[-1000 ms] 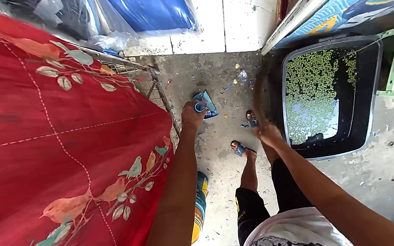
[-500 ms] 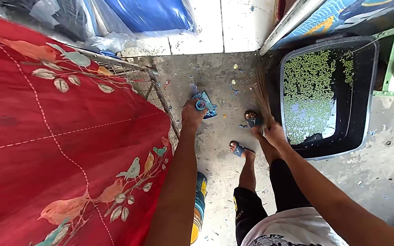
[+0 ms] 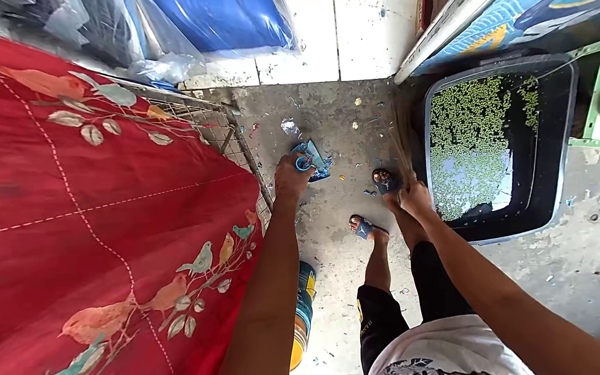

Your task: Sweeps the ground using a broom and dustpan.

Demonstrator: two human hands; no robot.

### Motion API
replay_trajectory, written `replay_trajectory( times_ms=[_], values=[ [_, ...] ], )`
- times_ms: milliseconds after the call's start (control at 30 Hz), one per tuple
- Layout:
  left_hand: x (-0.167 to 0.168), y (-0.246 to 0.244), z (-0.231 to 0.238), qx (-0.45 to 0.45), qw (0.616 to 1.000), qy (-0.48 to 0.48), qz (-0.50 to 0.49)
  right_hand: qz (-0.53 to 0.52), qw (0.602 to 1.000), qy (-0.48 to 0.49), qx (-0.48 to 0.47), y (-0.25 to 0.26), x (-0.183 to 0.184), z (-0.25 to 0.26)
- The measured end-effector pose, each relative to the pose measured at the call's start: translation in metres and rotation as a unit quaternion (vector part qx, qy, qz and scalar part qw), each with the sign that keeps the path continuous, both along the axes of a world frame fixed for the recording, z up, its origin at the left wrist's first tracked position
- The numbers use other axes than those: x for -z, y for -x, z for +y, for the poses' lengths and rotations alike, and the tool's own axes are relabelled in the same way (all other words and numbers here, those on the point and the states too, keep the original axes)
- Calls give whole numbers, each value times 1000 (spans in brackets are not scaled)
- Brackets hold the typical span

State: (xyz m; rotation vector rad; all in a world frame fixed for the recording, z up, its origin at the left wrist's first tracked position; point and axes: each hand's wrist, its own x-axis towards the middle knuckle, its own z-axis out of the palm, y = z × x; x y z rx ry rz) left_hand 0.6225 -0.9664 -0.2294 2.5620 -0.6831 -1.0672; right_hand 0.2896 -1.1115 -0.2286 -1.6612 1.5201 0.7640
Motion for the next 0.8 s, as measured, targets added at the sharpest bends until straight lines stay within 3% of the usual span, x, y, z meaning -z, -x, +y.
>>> replay_trajectory(
  times_ms=[67, 133, 233, 333, 433, 500, 633, 700, 800],
  values=[
    [0, -1, 0, 0, 1000, 0, -3, -12, 993, -65, -101, -7, 13, 7],
    [3, 1, 4, -7, 1000, 9, -7, -56, 978, -106, -169, 5, -2, 28],
    [4, 5, 8, -35, 999, 19, -11, -103, 977, -94, -161, 39, -43, 45],
    [5, 5, 20, -65, 997, 41, -14, -106, 989, -50, -89, 56, -66, 46],
    [6, 3, 33, -91, 993, 72, -15, -76, 997, 22, 16, 49, -47, 29],
    [6, 2, 43, -110, 990, 82, -14, -47, 998, 13, 40, 35, -17, 17],
    [5, 4, 68, -173, 980, 99, -8, -43, 981, -119, -146, 28, 11, 18],
    [1, 9, 80, -187, 978, 92, -7, -71, 971, -119, -193, 44, -7, 28],
    [-9, 19, 94, -220, 970, 103, -3, -90, 976, -101, -168, 70, -58, 35]
  ],
)
